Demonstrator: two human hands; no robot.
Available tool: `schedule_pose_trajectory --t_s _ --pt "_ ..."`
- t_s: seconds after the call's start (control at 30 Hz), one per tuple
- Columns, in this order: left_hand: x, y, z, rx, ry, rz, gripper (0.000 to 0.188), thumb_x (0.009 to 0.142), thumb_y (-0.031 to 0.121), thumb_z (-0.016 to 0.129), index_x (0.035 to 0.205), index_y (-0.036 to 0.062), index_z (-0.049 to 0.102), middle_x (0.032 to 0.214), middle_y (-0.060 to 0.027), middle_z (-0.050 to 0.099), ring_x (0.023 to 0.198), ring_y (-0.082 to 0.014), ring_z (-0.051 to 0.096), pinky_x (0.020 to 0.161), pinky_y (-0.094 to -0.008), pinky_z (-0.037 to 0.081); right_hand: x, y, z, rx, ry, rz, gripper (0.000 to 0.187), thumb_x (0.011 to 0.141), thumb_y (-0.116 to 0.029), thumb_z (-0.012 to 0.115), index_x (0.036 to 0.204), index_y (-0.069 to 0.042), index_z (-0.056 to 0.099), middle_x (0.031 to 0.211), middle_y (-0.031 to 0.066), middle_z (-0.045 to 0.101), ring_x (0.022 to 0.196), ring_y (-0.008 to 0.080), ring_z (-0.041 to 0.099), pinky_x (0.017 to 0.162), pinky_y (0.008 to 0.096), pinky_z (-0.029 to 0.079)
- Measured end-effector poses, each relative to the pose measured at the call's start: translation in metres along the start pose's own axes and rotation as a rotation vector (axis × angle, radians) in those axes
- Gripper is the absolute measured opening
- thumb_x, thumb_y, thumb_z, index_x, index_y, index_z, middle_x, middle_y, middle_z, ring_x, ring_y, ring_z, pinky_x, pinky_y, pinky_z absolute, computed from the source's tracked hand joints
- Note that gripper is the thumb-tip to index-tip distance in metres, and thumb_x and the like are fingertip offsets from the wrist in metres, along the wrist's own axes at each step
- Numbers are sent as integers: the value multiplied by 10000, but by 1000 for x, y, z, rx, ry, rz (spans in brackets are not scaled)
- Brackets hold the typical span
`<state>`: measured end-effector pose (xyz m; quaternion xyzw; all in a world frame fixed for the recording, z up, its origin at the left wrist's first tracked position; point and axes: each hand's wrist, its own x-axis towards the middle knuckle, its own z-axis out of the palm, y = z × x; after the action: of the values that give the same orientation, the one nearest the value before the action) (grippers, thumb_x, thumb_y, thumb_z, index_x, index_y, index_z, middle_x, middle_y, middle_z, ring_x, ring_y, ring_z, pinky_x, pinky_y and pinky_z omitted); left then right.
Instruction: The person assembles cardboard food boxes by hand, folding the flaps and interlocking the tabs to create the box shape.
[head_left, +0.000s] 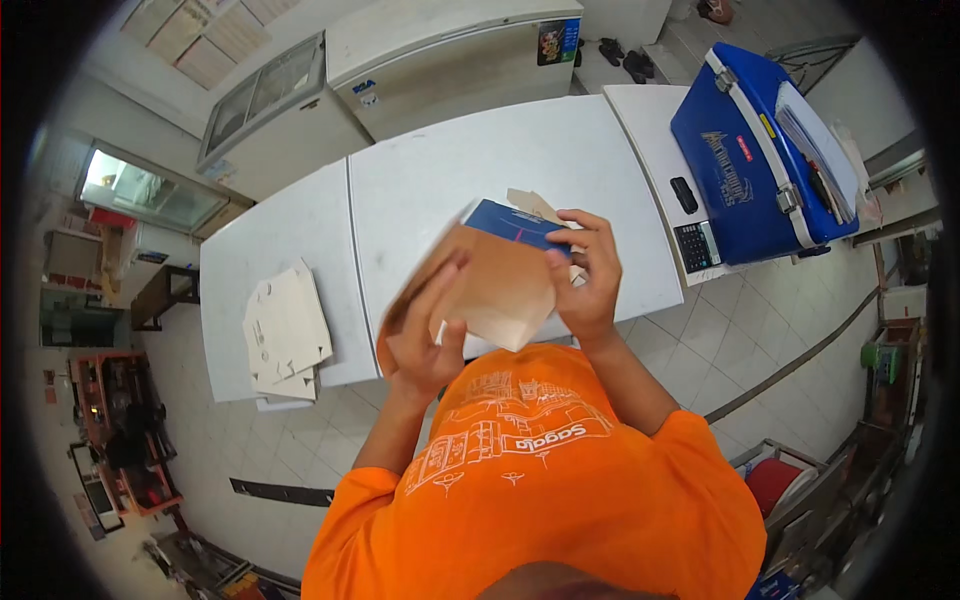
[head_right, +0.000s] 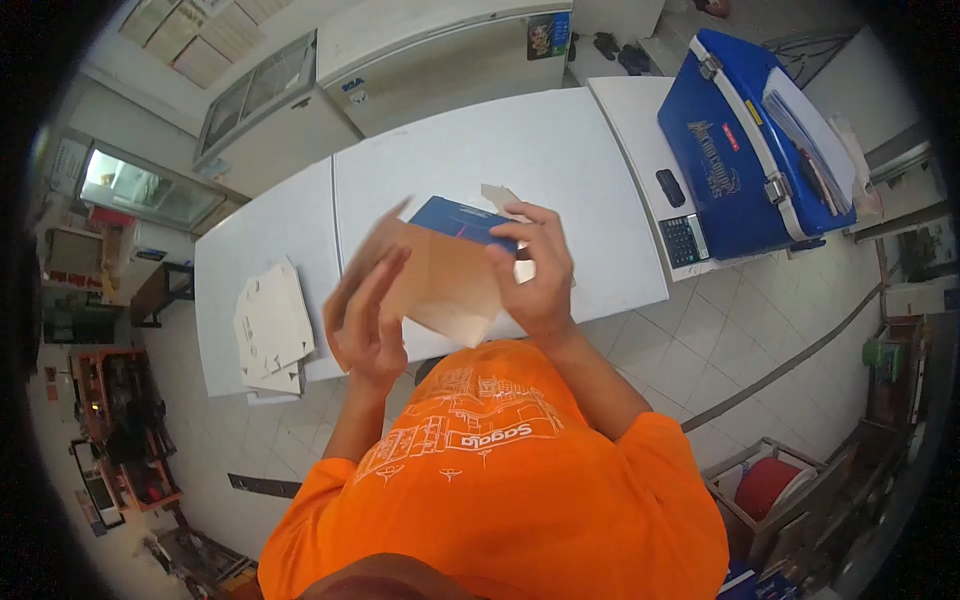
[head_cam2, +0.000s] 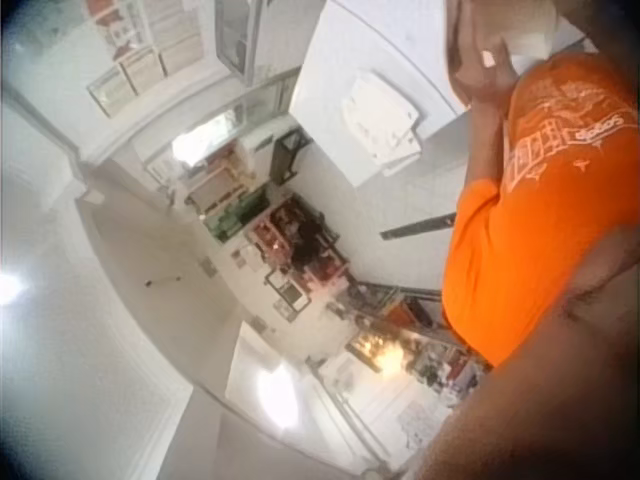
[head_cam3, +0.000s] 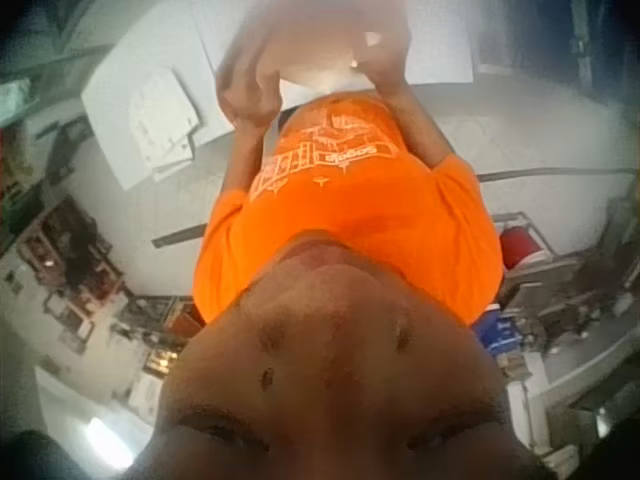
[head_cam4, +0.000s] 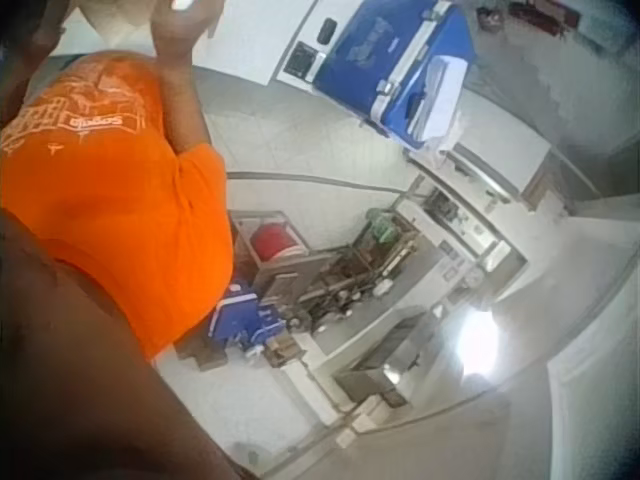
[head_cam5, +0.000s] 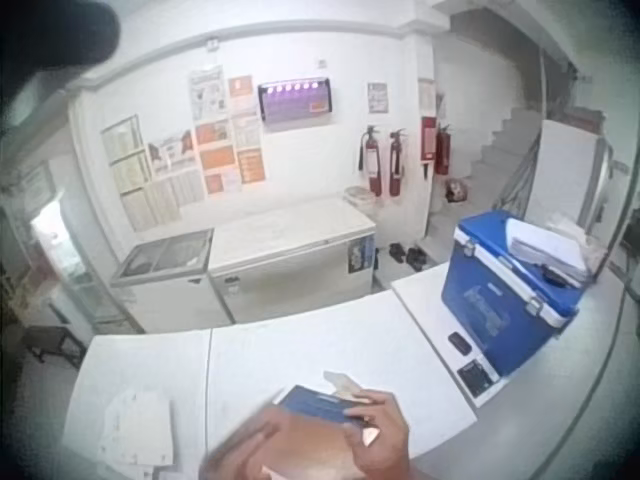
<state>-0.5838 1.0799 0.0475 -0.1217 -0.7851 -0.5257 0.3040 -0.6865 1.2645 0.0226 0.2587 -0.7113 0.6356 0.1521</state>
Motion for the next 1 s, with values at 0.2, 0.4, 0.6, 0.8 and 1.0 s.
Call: schedule_pose_trajectory --t_s 0.2,0.4,0.6,0.8,1.0 --pt "-38 18 -5 -41 -402 647 242 954 205 638 1133 44 655 1228 -179 644 1070 -293 684 878 -391 568 2 38 -18 48 321 245 145 990 -143 576 1033 -11 618 1043 82 633 906 120 587 718 257 511" --pt "-54 -58 35 -197 242 140 781 732 473 839 1299 84 467 1406 -193 485 1319 -336 478 1030 -544 446 -13 43 -31 407 480 540 214 1034 -217 541 1026 -10 596 946 32 605 851 73 556 761 230 473" --pt "-39 -80 74 -834 -228 -414 1308 579 399 936 1519 133 67 1599 -183 181 1490 -342 230 1187 -480 303 -37 34 -21 476 191 640 236 1020 -228 565 1061 3 589 963 56 612 854 102 578 746 272 493" --pt "-31 -58 82 -1111 -201 -619 1117 670 623 790 1485 87 247 1603 -173 213 1466 -309 293 1191 -442 305 -122 93 -53 -59 85 434 352 921 -241 642 1154 15 579 1102 142 617 1020 275 615 883 418 489" --pt "-49 -48 107 -1133 -254 -575 741 968 514 509 1493 75 224 1613 -192 166 1508 -290 169 1215 -419 174 -89 -16 -46 24 -192 171 549 878 -390 681 1247 0 561 1213 172 606 1108 352 592 978 484 447"
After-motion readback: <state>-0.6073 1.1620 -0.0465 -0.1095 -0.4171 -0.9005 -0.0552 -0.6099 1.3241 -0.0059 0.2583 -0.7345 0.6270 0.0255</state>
